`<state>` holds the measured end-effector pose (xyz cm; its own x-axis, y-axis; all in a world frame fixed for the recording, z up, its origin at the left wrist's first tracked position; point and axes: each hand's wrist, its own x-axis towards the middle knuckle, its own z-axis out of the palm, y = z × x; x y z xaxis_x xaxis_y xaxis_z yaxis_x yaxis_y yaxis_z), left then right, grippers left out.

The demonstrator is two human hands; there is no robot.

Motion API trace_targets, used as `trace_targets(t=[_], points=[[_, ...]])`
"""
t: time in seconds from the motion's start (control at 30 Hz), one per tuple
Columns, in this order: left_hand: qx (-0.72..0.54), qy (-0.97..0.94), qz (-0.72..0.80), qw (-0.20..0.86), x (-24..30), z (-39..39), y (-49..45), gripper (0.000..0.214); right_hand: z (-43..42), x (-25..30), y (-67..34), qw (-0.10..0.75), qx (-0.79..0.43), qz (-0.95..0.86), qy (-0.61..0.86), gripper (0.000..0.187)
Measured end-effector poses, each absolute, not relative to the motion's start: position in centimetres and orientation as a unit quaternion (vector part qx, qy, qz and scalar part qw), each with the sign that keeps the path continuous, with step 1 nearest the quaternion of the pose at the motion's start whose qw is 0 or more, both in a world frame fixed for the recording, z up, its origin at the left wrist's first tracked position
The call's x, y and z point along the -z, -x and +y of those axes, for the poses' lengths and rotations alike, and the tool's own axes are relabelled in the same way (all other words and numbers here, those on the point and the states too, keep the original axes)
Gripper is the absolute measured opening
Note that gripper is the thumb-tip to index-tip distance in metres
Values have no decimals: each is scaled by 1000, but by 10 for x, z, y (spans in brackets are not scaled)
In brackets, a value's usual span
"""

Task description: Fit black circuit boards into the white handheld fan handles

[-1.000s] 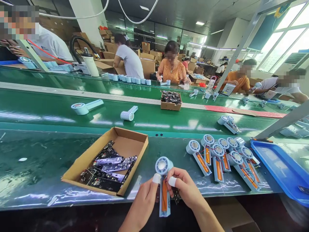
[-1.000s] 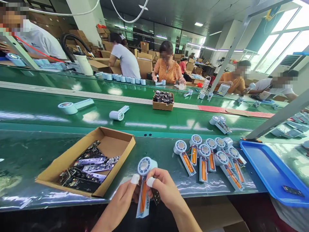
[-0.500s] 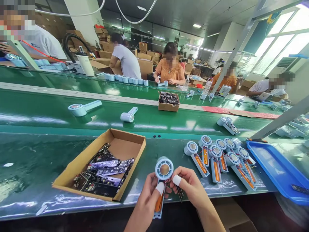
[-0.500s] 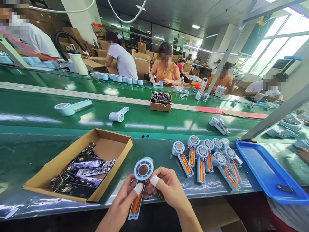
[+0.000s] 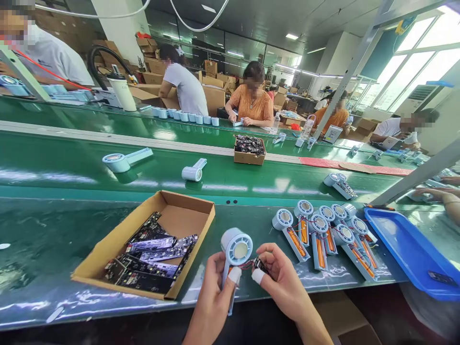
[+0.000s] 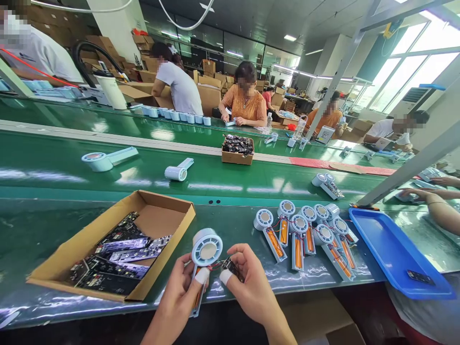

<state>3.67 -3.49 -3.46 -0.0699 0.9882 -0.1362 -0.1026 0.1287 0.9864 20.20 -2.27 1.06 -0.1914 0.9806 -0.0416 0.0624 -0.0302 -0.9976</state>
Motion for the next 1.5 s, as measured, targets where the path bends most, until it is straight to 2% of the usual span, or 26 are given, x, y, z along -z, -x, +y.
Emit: trace_targets(t=[0.1, 0.17, 0.23, 0.3, 0.37, 0.5, 0.63, 0.77, 0.9, 1.07, 1.17, 1.33, 1.5], points=[[-503, -410, 554, 521, 27, -36, -37, 51, -22, -11, -205, 373, -374, -658, 537, 21], [-511, -401, 561, 513, 21, -37, -39, 48, -22, -17, -207, 290, -256, -742, 547, 17], [-523, -394, 566, 501, 14, -37, -41, 45, -23, -27, -209, 188, -164, -813, 526, 20], [-524, -396, 572, 491, 9, -37, -43, 43, -24, -38, -210, 113, -128, -860, 481, 16], [-515, -403, 574, 493, 6, -37, -43, 41, -24, -45, -209, 95, -163, -890, 416, 13], [-508, -390, 554, 532, 3, -36, -40, 35, -19, -39, -204, 169, -348, -859, 336, 23], [-503, -340, 493, 624, 3, -37, -36, 36, -18, -15, -196, 216, -593, -678, 377, 44], [-526, -314, 421, 668, 9, -41, -38, 43, -22, 3, -188, 283, -672, -560, 392, 63], [-533, -341, 452, 629, 11, -47, -45, 52, -25, 7, -185, 354, -656, -538, 393, 64], [-524, -358, 513, 578, 9, -48, -53, 45, -32, 1, -183, 382, -619, -542, 420, 58], [-520, -368, 554, 537, 12, -44, -51, 38, -44, 0, -181, 411, -587, -542, 438, 48], [-510, -383, 576, 511, 18, -35, -48, 28, -62, 18, -182, 460, -464, -589, 475, 41], [-524, -332, 535, 575, 23, -32, -46, 37, -66, 44, -183, 479, -274, -661, 508, 38]])
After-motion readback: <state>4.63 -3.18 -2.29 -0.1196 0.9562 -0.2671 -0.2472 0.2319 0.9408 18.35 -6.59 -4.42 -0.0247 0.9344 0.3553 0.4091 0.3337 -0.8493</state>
